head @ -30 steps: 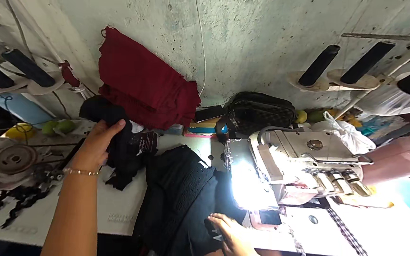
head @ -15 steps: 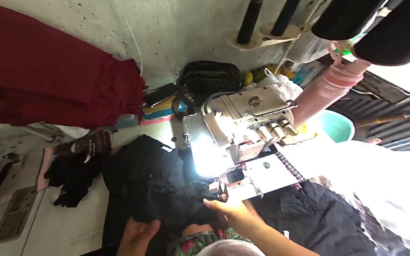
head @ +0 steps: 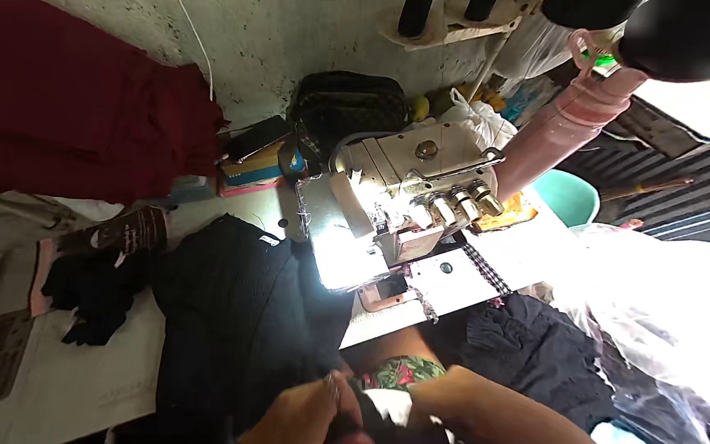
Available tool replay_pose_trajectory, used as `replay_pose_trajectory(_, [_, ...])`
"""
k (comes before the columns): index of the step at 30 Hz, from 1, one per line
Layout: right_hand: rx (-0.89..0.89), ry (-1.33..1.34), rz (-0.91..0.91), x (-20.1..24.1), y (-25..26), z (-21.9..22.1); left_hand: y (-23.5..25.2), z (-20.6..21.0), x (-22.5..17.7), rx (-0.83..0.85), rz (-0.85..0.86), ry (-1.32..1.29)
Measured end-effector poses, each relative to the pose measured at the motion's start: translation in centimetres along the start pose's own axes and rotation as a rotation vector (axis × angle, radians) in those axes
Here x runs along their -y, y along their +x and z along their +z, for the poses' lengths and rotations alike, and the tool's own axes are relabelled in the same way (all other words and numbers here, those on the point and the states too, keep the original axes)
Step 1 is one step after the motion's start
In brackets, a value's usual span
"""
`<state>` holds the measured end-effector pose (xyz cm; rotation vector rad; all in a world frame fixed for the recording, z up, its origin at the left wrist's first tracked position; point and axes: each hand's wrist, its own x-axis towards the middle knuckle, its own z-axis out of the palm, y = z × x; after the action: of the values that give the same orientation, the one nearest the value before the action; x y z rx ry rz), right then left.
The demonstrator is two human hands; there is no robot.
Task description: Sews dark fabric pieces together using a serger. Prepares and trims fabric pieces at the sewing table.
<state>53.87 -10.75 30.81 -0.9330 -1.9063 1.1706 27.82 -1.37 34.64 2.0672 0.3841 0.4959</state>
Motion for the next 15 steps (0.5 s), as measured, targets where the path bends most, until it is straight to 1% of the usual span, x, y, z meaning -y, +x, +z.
replay_pose_trajectory(1, [0.072,0.052,0.008,-0.2,-1.1,-0.6,-0.4,0.1,-0.2,0.030,-0.019,-0.110])
replay_pose_trajectory(2, [0.096,0.080,0.042,-1.1,-2.1,-1.0,-0.5,0.8,0.6,0.003,-0.038,-0.150])
replay_pose_trajectory(3, [0.072,0.031,0.120,-2.5,-2.8,-1.2,-0.4,2.1,2.4,-0.083,-0.066,-0.118])
replay_pose_trajectory(5, [-0.101,-0.225,0.403,-5.0,-3.1,-0.8,0.6,5.2,7.6,-0.321,-0.149,-0.013])
replay_pose_trajectory(6, [-0.214,-0.427,0.522,-5.8,-2.6,-0.1,1.1,6.3,9.8,-0.411,-0.179,0.001])
replay_pose_trajectory(7, [-0.330,-0.592,0.561,-6.2,-1.9,0.6,1.6,7.1,11.2,-0.485,-0.189,0.001])
replay_pose_trajectory(8, [-0.443,-0.680,0.506,-6.4,-1.3,1.2,1.8,7.7,11.7,-0.539,-0.183,0.005])
replay_pose_trajectory(9, [-0.545,-0.691,0.406,-6.3,-0.9,1.8,1.8,8.0,11.6,-0.571,-0.168,0.006])
replay_pose_trajectory(10, [-0.630,-0.654,0.299,-6.0,-0.5,2.3,1.7,8.2,11.3,-0.587,-0.149,0.010])
replay_pose_trajectory(11, [-0.685,-0.522,0.214,-5.6,0.1,2.9,1.7,8.3,11.0,-0.597,-0.130,0.024])
replay_pose_trajectory(12, [-0.713,-0.299,0.161,-5.3,0.8,3.5,1.6,8.3,10.7,-0.603,-0.113,0.042])
replay_pose_trajectory(13, [-0.703,-0.057,0.172,-5.1,1.3,4.0,1.6,8.3,10.5,-0.607,-0.098,0.059])
replay_pose_trajectory(14, [-0.661,0.147,0.243,-5.1,1.7,4.5,1.6,8.4,10.4,-0.613,-0.085,0.069])
replay_pose_trajectory(15, [-0.612,0.279,0.333,-5.5,2.0,4.9,1.5,8.5,10.2,-0.618,-0.076,0.076])
